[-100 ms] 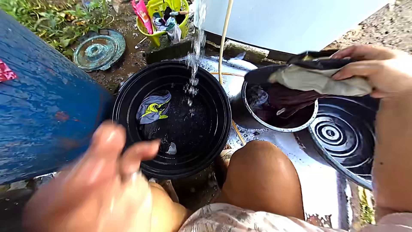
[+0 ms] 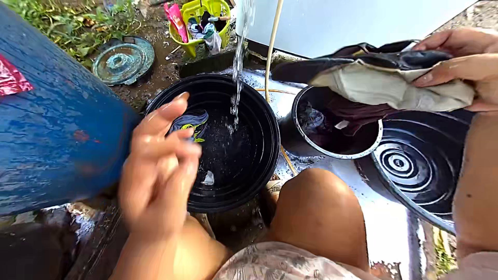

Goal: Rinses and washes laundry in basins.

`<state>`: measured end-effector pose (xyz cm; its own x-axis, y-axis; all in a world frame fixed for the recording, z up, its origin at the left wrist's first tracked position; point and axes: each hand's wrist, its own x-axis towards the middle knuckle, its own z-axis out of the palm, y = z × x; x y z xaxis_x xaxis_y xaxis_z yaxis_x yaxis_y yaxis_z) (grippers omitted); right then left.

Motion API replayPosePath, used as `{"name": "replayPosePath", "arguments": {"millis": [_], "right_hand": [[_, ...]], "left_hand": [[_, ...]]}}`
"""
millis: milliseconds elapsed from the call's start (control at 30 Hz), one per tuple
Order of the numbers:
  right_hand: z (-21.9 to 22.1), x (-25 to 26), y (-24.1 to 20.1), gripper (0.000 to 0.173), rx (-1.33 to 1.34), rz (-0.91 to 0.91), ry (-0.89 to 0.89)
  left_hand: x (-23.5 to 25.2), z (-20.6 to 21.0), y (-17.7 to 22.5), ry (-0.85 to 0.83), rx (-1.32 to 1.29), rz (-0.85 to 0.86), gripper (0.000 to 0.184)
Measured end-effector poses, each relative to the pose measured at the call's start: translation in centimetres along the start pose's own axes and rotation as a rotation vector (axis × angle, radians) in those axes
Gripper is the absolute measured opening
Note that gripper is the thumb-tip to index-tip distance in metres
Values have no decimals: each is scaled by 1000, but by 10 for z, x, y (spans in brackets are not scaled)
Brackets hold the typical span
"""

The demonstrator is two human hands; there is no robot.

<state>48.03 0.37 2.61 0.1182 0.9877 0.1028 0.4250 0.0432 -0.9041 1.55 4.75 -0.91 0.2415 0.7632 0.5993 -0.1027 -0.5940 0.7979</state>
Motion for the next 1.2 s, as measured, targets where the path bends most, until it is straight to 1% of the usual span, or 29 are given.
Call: {"name": "replayPosePath", "arguments": {"millis": [67, 133, 167, 233, 267, 300, 333, 367, 400, 467, 533, 600, 633, 700, 733, 800, 833, 867, 933, 967, 1000, 1033, 1100, 1200], "right_hand": [[40, 5, -30, 35, 28, -61, -60], [84, 7, -44, 38, -82, -63, -136], [104, 9, -43, 39, -169, -82, -244], [137, 14, -25, 38, -322, -111, -541], [149, 16, -14, 39, -392, -54, -712], [157, 20, -4, 40, -460, 48, -852], [159, 27, 5, 39, -525, 159, -920], [153, 34, 20, 36, -566, 231, -898], [141, 40, 38, 31, -585, 265, -800], [109, 51, 89, 24, -557, 260, -496], [79, 59, 144, 25, -522, 378, -258], [61, 56, 196, 27, -538, 528, -142], [55, 52, 222, 29, -579, 596, -129], [50, 42, 277, 39, -637, 700, -125], [55, 37, 300, 49, -623, 761, -101], [73, 27, 336, 74, -512, 893, -7], [85, 25, 340, 81, -413, 968, 39], [99, 25, 337, 80, -298, 1037, 99], [126, 28, 318, 68, 2, 1166, 251], [134, 32, 312, 61, 128, 1194, 303], [140, 35, 308, 56, 193, 1205, 321], [142, 34, 307, 52, 216, 1203, 324], [141, 28, 311, 47, 162, 1173, 283], [133, 23, 322, 51, -43, 1147, 74]], "left_hand": [[9, -1, -30, 56, 97, -124, 19], [11, -5, -55, 129, 219, -294, 24], [12, -8, -65, 161, 266, -366, 28], [14, -14, -77, 206, 331, -466, 33], [15, -16, -81, 213, 349, -496, 33], [15, -18, -84, 206, 367, -515, 32], [14, -20, -88, 190, 388, -524, 30], [14, -20, -93, 169, 414, -534, 29], [13, -19, -96, 138, 435, -551, 28], [12, -13, -102, 37, 476, -613, 27], [14, 1, -107, -130, 527, -704, 27], [14, 19, -114, -305, 575, -774, 27], [14, 29, -120, -394, 600, -795, 27], [11, 47, -133, -556, 639, -811, 28], [8, 56, -140, -620, 656, -816, 28], [3, 72, -150, -716, 673, -853, 27], [2, 79, -153, -746, 677, -878, 28], [2, 87, -155, -767, 680, -901, 28], [6, 98, -158, -793, 692, -933, 28], [8, 103, -160, -793, 693, -940, 28], [10, 105, -162, -776, 688, -941, 28], [10, 106, -163, -748, 679, -942, 28], [11, 107, -165, -695, 656, -953, 28], [11, 107, -173, -731, 648, -982, 29]]}}
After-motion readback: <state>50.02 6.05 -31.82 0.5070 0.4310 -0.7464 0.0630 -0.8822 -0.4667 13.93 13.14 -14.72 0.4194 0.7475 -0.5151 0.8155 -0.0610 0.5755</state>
